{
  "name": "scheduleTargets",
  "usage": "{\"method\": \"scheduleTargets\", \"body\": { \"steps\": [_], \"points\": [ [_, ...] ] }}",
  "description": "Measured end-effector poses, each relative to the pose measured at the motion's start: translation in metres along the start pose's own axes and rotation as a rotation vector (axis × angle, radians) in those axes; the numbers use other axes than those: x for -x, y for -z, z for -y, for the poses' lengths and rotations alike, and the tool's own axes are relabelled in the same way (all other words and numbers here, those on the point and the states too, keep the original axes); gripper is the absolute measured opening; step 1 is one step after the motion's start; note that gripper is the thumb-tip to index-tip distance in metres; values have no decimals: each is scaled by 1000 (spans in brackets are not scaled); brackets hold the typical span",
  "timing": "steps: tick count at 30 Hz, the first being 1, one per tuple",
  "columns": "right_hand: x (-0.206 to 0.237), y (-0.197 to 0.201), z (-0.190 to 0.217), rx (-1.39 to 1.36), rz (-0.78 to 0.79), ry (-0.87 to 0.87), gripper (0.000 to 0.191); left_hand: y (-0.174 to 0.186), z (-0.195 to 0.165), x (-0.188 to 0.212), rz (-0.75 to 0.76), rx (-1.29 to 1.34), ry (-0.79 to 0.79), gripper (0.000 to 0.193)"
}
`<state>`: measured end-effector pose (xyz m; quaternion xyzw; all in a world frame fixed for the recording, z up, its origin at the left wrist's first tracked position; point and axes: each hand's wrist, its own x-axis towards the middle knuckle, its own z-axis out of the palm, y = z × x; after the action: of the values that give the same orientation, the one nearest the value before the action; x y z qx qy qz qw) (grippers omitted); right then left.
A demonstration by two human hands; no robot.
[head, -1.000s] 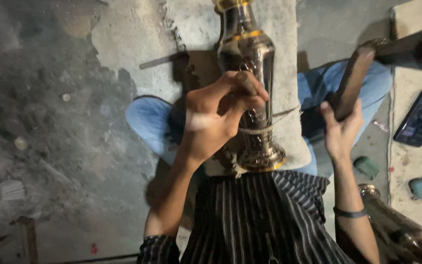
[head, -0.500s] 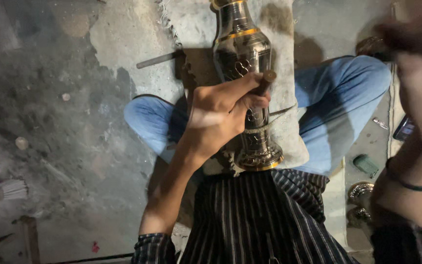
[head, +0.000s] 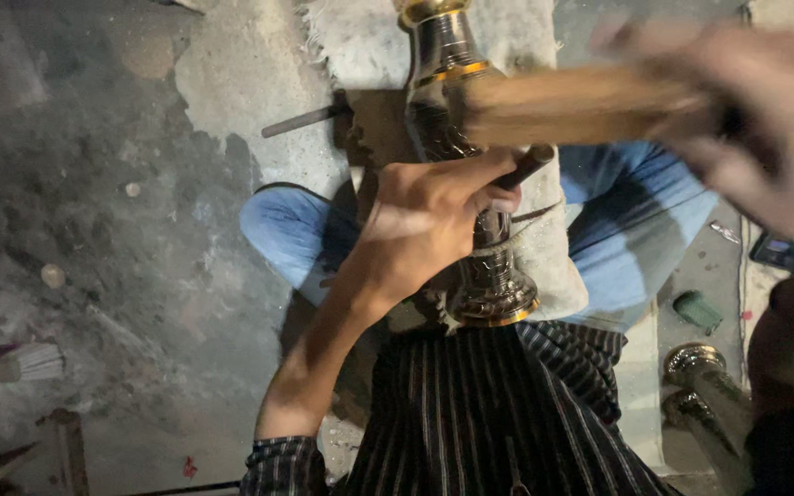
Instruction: The person sits on the floor holding a small punch against an engraved brass vase and repeatedly strikes the punch with a wooden mallet, repositioning the punch around the vase's surface to chase the decorative pattern.
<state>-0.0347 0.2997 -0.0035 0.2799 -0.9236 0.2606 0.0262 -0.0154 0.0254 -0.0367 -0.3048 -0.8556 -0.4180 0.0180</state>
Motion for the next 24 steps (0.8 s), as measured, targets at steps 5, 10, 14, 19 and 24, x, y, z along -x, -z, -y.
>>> {"method": "scheduleTargets", "body": {
  "steps": [5, 10, 14, 19, 24],
  "points": [
    [-8, 11, 15, 333, 261, -76, 66, 5, -6, -6, 36, 0, -10, 22],
    [15, 10, 26, 207, 107, -159, 66, 9, -8, 1, 87, 17, 48, 19],
    [48, -27, 16, -77, -169, -150, 59, 8, -8, 15, -93, 270, 47, 13],
    [80, -111, 3, -307, -649, -419, 50, -2, -11, 35, -334, 599, 82, 14],
    [77, -144, 15, -556, -637, -638, 40, -23, -16, 46, -397, 500, 138, 12]
  ]
}}
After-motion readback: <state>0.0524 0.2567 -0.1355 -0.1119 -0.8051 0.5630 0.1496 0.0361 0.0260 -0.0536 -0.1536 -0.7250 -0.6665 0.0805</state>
